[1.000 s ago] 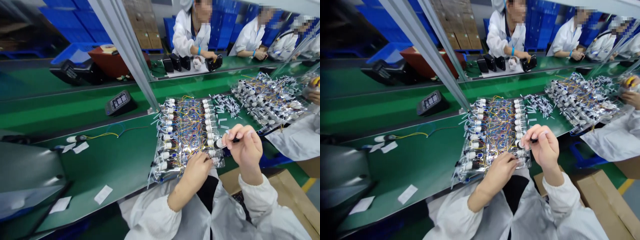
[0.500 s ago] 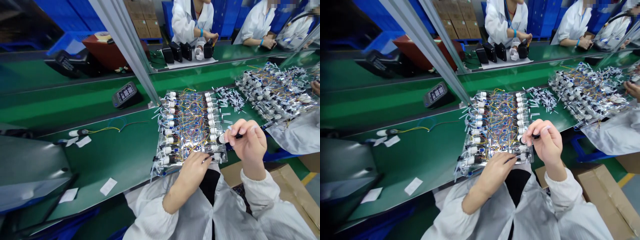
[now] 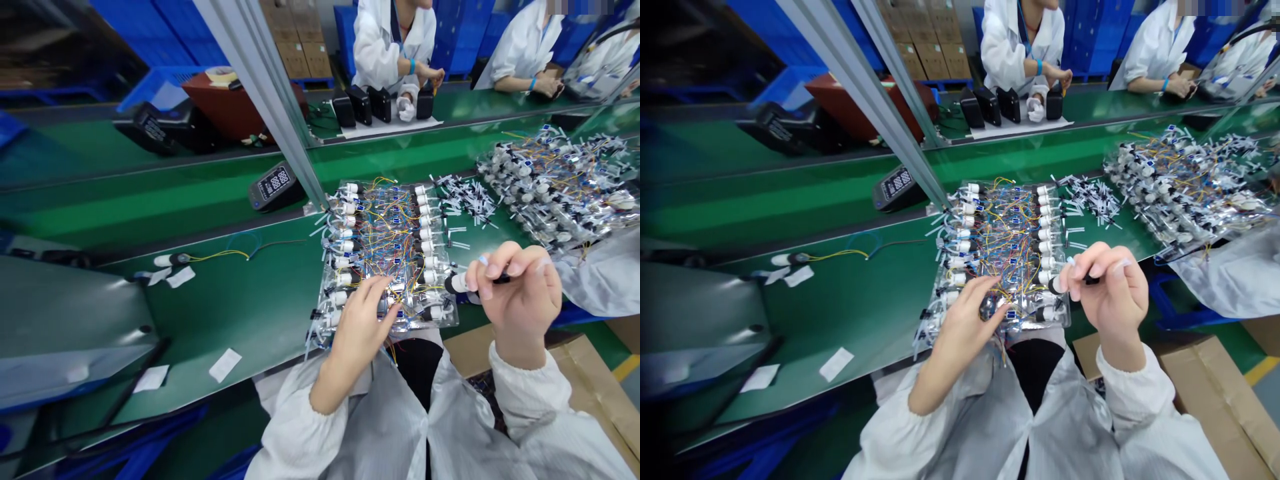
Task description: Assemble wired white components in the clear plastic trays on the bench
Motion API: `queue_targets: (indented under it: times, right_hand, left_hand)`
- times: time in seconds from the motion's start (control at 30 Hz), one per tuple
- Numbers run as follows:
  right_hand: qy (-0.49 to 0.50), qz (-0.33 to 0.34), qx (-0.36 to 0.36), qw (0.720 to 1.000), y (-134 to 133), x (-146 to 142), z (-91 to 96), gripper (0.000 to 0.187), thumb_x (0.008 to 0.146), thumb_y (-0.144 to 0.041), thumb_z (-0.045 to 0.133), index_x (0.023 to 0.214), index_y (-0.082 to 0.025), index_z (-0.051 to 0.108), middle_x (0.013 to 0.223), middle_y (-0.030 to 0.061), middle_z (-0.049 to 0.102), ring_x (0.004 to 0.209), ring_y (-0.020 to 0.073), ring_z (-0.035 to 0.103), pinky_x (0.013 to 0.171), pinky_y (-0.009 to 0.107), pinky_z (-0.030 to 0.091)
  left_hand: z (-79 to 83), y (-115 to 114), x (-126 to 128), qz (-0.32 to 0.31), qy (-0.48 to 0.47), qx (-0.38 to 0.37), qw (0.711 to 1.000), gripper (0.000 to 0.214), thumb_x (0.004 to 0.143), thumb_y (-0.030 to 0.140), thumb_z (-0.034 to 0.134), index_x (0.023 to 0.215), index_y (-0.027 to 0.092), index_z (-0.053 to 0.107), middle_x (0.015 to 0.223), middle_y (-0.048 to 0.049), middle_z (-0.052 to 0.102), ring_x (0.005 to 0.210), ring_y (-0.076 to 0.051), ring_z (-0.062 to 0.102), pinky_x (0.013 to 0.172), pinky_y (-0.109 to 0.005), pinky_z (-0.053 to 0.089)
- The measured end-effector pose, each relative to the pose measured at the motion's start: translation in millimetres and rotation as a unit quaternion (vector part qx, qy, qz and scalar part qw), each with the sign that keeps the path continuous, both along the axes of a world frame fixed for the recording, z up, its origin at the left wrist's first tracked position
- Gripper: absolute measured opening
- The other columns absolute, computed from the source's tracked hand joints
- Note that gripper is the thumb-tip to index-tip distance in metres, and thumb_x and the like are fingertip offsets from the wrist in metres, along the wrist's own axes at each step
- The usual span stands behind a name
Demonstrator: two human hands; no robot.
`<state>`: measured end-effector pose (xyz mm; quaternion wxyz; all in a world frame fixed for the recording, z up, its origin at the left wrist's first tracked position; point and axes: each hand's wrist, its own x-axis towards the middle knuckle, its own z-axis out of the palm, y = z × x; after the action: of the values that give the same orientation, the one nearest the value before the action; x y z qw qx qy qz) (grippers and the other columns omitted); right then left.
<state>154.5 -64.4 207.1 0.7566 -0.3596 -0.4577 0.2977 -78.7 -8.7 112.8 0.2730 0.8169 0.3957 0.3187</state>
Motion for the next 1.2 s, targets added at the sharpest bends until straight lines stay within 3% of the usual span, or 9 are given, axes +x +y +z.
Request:
queue_targets:
  times: [0.13, 0.23, 0.43, 0.53, 0.63, 0.77, 0.97, 1.13, 1.2]
  right_hand:
    - [-0.025, -0.019, -0.026, 0.999, 0, 3, -8.6, 0.027, 0.106, -0.044, 0.061, 0.087, -0.024, 0.064, 0.083, 0.0006, 0.064, 0.052, 0.013, 0.056, 0.054, 0.036, 0.054]
    - [-0.064, -0.007, -0.037, 0.997, 0, 6, -16.3, 0.024, 0.107, -0.044, 0.06, 0.092, -0.026, 0.068, 0.082, 0.0014, 0.065, 0.055, 0.0146, 0.055, 0.052, 0.033, 0.048]
    - [-0.332, 0.034, -0.066, 0.94, 7, 10, -20.2, 0.014, 0.104, -0.022, 0.062, 0.101, -0.024, 0.075, 0.087, 0.0036, 0.071, 0.079, 0.0181, 0.066, 0.068, 0.033, 0.051]
    - [-0.416, 0.059, -0.085, 0.903, 11, 8, -18.8, 0.013, 0.103, -0.02, 0.063, 0.104, -0.023, 0.075, 0.095, 0.0055, 0.073, 0.085, 0.0191, 0.068, 0.074, 0.034, 0.053]
    - [-0.427, 0.06, -0.086, 0.898, 13, 6, -18.0, 0.013, 0.102, -0.019, 0.063, 0.106, -0.023, 0.075, 0.097, 0.0057, 0.072, 0.087, 0.0192, 0.067, 0.076, 0.035, 0.054]
    - [-0.405, 0.031, -0.071, 0.911, 10, 8, -17.1, 0.014, 0.101, -0.019, 0.065, 0.105, -0.024, 0.076, 0.093, 0.0053, 0.071, 0.085, 0.0201, 0.066, 0.074, 0.036, 0.055]
    - [-0.293, 0.005, -0.093, 0.951, -4, 15, -31.7, 0.022, 0.107, -0.027, 0.056, 0.109, -0.027, 0.078, 0.105, 0.0074, 0.069, 0.077, 0.0184, 0.065, 0.071, 0.037, 0.056]
    - [-0.282, -0.046, -0.106, 0.953, -20, 27, -50.6, 0.029, 0.108, -0.036, 0.053, 0.112, -0.028, 0.081, 0.131, 0.0116, 0.065, 0.104, 0.0253, 0.07, 0.095, 0.049, 0.058]
    - [-0.246, -0.048, -0.101, 0.963, -25, 31, -53.9, 0.029, 0.109, -0.035, 0.052, 0.112, -0.028, 0.08, 0.128, 0.0108, 0.065, 0.1, 0.0246, 0.071, 0.092, 0.049, 0.06]
  left_hand:
    - [-10.4, 2, -4, 0.004, -0.04, -0.145, 0.989, 0.058, 0.098, 0.025, 0.069, 0.152, 0.024, 0.05, 0.106, -0.0048, 0.08, 0.092, -0.02, 0.077, 0.089, -0.037, 0.062]
    - [-10.9, 1, -8, 0.024, -0.076, -0.204, 0.976, 0.043, 0.1, 0.031, 0.067, 0.141, 0.021, 0.061, 0.097, -0.0042, 0.081, 0.08, -0.017, 0.077, 0.078, -0.03, 0.061]
    - [-12.2, 1, -13, 0.011, -0.145, -0.265, 0.953, 0.029, 0.105, 0.035, 0.059, 0.127, 0.017, 0.068, 0.103, -0.0095, 0.082, 0.093, -0.02, 0.079, 0.084, -0.031, 0.061]
    - [-8.6, 1, -14, 0.01, -0.118, -0.254, 0.96, 0.029, 0.106, 0.035, 0.058, 0.127, 0.018, 0.068, 0.098, -0.0075, 0.08, 0.086, -0.019, 0.076, 0.08, -0.03, 0.059]
    - [-2.9, 1, -13, 0.002, -0.058, -0.212, 0.976, 0.032, 0.099, 0.033, 0.068, 0.128, 0.02, 0.069, 0.097, -0.0052, 0.076, 0.081, -0.019, 0.072, 0.076, -0.031, 0.057]
    - [0.3, 1, -10, -0.024, -0.009, -0.139, 0.99, 0.047, 0.091, 0.023, 0.076, 0.137, 0.021, 0.066, 0.113, -0.0075, 0.076, 0.096, -0.023, 0.072, 0.088, -0.037, 0.058]
    - [2.7, 1, -9, -0.031, -0.011, -0.099, 0.995, 0.021, 0.103, 0.025, 0.062, 0.119, 0.019, 0.074, 0.106, -0.0081, 0.079, 0.095, -0.023, 0.075, 0.088, -0.036, 0.058]
    - [4.8, 3, -12, -0.002, -0.044, -0.086, 0.995, 0.014, 0.102, 0.025, 0.064, 0.108, 0.02, 0.075, 0.099, -0.0055, 0.077, 0.088, -0.019, 0.072, 0.082, -0.032, 0.056]
    - [6.1, 3, -13, -0.002, -0.064, -0.08, 0.995, 0.011, 0.101, 0.024, 0.066, 0.104, 0.02, 0.075, 0.1, -0.0054, 0.076, 0.091, -0.019, 0.071, 0.084, -0.031, 0.056]
